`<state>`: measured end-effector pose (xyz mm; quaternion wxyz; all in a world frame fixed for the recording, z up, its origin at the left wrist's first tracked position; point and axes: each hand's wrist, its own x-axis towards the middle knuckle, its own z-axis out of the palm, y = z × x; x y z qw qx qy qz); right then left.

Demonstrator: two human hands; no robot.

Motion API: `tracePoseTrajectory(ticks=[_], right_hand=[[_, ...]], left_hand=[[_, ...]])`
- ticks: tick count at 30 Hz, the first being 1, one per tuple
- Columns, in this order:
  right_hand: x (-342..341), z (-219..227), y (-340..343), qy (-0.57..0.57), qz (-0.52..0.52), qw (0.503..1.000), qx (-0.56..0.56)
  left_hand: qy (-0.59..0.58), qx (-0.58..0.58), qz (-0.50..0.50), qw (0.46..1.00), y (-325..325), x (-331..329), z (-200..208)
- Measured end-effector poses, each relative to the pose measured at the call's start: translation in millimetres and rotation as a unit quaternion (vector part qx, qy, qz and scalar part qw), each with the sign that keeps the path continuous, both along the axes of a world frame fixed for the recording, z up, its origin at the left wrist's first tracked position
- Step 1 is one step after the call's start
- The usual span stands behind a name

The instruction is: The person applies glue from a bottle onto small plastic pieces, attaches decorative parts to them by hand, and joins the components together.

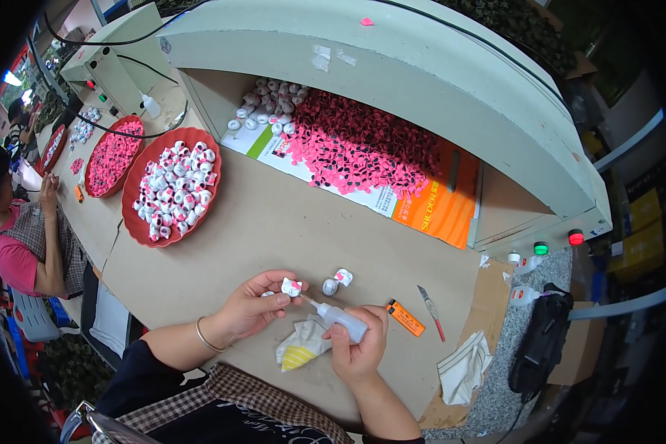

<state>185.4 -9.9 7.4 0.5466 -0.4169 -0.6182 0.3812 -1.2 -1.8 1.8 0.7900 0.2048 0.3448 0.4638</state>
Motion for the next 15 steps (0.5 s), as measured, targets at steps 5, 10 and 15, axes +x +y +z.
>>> tracePoseTrajectory(ticks=[5,10,15], right_hand=[[-1.1,-1.7,-1.2,0.000,-0.004,1.000,0.010],[-4.4,-1.5,-1.4,-0.002,0.000,1.000,0.017],[-4.5,-1.6,-1.2,-0.016,0.010,1.000,0.025]], left_hand=[[-0.003,0.004,-0.006,1.000,-0.9,1.6,1.8],[0.001,0.005,-0.018,1.000,-0.7,1.2,2.9],[0.002,0.001,-0.019,1.000,-0.3,0.9,2.8]])
